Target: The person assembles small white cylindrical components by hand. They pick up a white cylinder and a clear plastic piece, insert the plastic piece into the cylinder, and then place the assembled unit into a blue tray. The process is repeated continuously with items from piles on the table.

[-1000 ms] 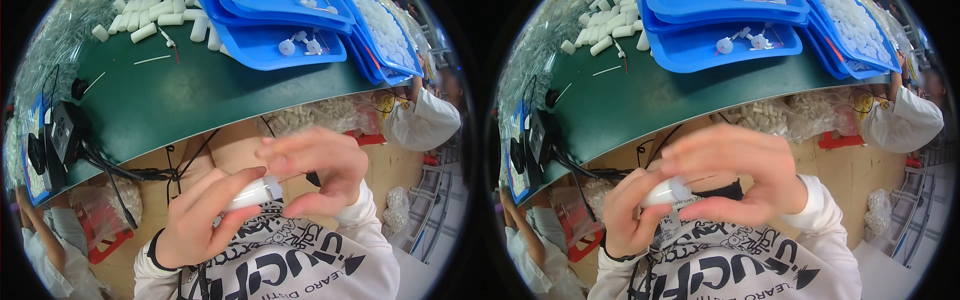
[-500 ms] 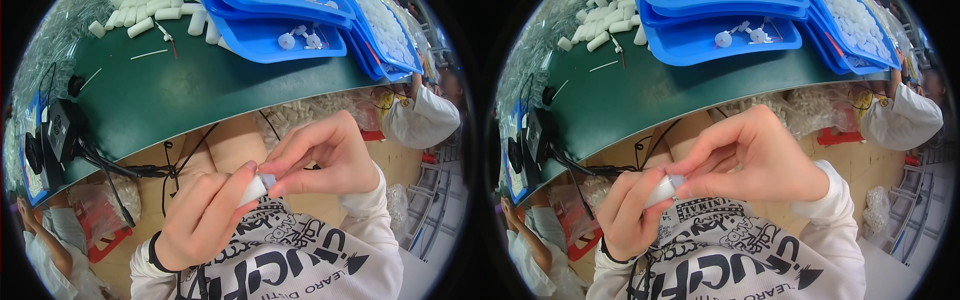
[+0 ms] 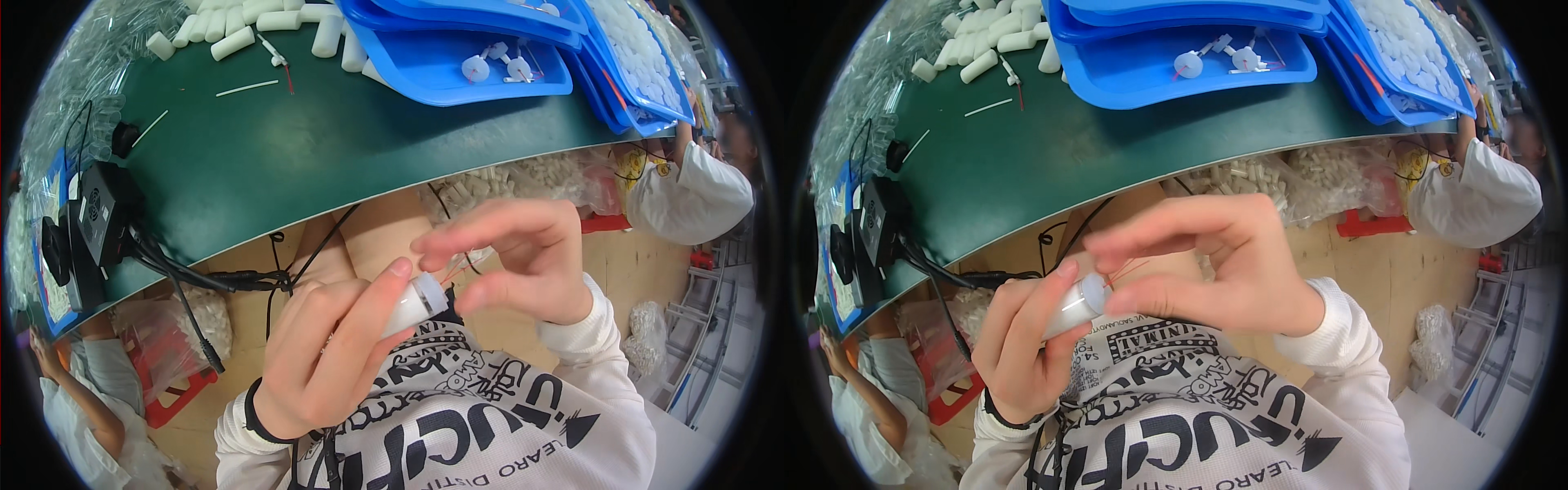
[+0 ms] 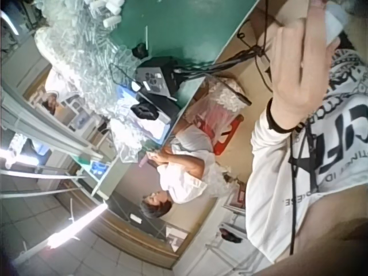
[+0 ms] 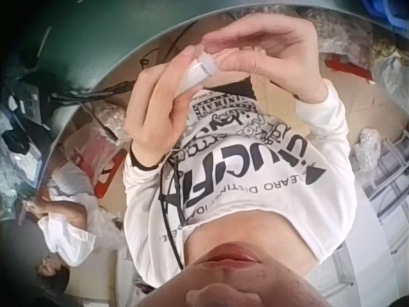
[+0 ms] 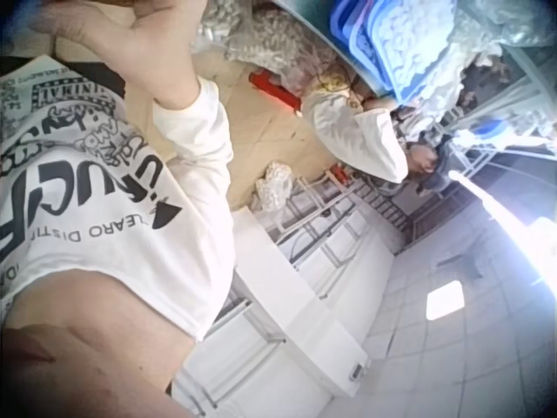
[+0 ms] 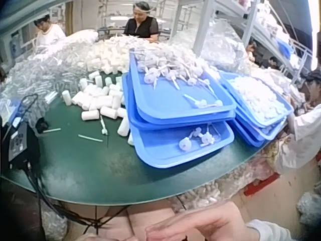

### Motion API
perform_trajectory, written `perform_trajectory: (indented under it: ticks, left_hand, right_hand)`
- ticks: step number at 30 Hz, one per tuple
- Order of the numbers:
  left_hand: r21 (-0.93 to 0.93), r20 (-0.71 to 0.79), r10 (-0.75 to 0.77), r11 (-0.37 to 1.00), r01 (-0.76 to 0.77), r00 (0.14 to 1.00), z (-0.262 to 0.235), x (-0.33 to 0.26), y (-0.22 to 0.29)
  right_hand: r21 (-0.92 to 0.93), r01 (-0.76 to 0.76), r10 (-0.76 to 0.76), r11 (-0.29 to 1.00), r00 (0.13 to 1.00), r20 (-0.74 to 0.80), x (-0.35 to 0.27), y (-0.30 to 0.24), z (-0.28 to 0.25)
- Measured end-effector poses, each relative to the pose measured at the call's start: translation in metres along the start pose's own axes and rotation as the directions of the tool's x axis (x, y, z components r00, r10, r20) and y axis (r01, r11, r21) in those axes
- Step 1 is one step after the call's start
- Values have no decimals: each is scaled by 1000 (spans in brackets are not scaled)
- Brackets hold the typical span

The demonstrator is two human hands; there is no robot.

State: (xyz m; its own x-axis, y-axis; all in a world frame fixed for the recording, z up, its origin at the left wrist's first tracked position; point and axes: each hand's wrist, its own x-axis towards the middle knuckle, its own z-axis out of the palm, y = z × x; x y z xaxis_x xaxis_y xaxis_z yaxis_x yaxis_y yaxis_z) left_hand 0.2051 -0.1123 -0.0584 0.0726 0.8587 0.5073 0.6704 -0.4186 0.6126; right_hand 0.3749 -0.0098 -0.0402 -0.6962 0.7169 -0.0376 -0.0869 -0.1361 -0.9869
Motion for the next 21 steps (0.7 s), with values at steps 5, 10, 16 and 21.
perform_trajectory:
  ticks: [5, 10, 16, 21]
  left_hand:
    - [6, 52, -13, 1000, 13, 999, -1, -3, 2]
    - [57, 52, 71, 996, -74, 996, 6, -6, -4]
    - [-143, 64, -106, 983, 114, 992, 2, -2, 4]
    - [-663, 413, -428, 463, 588, 804, -3, -5, 3]
  right_hand:
    - [-191, 152, -125, 970, 981, 146, 3, 5, -15]
    - [-310, 164, -112, 937, 978, 178, 2, 6, -16]
    - [-183, 145, -126, 972, 986, 110, -1, 14, -13]
    - [-139, 236, -246, 962, 968, -56, 3, 2, -8]
